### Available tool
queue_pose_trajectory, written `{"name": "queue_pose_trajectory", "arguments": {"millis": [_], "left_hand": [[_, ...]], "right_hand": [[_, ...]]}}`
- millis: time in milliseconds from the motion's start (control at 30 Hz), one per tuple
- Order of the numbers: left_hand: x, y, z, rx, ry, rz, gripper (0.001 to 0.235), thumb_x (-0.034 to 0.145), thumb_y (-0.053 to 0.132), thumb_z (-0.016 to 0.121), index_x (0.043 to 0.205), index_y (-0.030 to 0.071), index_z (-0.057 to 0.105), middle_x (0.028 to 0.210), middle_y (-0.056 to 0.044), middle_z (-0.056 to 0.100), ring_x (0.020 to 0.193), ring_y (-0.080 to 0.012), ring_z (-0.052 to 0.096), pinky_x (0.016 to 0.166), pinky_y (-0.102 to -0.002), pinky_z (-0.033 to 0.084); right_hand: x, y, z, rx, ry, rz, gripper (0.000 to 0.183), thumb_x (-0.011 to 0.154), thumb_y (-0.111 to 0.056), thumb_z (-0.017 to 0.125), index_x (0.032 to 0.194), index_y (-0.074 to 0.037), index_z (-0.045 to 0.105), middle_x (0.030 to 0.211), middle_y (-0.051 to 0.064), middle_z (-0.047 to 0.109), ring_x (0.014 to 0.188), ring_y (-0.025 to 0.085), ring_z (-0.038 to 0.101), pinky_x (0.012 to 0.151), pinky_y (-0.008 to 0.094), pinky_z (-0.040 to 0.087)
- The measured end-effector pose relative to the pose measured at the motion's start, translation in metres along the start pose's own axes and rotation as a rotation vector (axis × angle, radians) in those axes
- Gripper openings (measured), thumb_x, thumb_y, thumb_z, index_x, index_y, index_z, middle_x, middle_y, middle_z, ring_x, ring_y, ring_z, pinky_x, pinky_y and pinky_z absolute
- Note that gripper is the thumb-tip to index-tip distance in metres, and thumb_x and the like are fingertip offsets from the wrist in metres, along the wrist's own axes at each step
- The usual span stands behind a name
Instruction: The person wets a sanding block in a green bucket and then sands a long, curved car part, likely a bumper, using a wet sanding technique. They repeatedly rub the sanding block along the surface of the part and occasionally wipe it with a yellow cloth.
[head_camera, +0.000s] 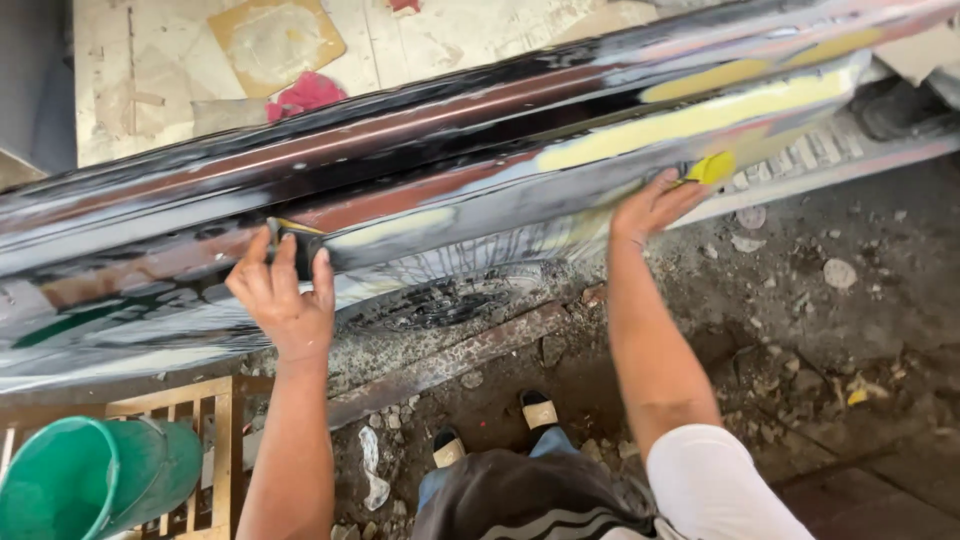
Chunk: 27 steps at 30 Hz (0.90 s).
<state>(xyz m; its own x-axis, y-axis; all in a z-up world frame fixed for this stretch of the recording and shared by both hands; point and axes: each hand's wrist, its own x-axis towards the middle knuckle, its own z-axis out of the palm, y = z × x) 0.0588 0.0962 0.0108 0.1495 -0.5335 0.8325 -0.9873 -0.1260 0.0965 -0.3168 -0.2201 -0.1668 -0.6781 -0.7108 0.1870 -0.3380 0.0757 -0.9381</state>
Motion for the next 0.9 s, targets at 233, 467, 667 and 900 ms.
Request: {"name": "queue_pose_trajectory", "arguments": {"millis": [233,467,667,900], "left_hand": [[-0.006,0.022,0.011,0.032,0.016,-0.048,0.036,0.107,0.024,0.078,0.129,0.000,0.063,0.143,-0.019,0.057,0.120,-0.0403,0.052,0.104,-0.053,0.047],[0.001,0.086,0.036,-0.058,-0.062,0.052,0.039,0.100,0.025,0.082,0.127,0.002,0.065,0.139,-0.018,0.058,0.118,-0.0370,0.054,0.100,-0.051,0.048],[0.012,0.173,0.055,-0.244,-0.079,0.065,0.038,0.092,0.022,0.085,0.121,0.002,0.069,0.137,-0.016,0.059,0.115,-0.0365,0.055,0.098,-0.048,0.051],[-0.022,0.176,0.035,-0.574,-0.118,-0.325,0.039,0.089,0.021,0.082,0.121,0.002,0.070,0.135,-0.014,0.063,0.113,-0.0339,0.058,0.097,-0.043,0.052]], "right_hand": [[-0.205,-0.128,-0.001,0.683,-0.303,0.928,0.106,0.087,-0.081,0.026,0.162,-0.015,-0.011,0.171,0.015,-0.009,0.157,0.036,0.008,0.123,0.055,0.013],[-0.142,-0.072,-0.007,1.000,-0.675,1.245,0.056,0.104,-0.054,0.032,0.135,-0.013,0.054,0.123,0.005,0.064,0.098,0.019,0.062,0.078,0.037,0.048],[-0.047,-0.058,-0.032,0.965,-0.455,0.963,0.033,0.104,-0.032,0.046,0.127,-0.011,0.055,0.119,0.006,0.065,0.103,0.023,0.063,0.088,0.045,0.052],[-0.168,-0.118,-0.094,0.906,-1.082,0.866,0.026,0.101,-0.022,0.056,0.125,-0.012,0.059,0.113,0.005,0.069,0.100,0.021,0.069,0.090,0.041,0.058]]}}
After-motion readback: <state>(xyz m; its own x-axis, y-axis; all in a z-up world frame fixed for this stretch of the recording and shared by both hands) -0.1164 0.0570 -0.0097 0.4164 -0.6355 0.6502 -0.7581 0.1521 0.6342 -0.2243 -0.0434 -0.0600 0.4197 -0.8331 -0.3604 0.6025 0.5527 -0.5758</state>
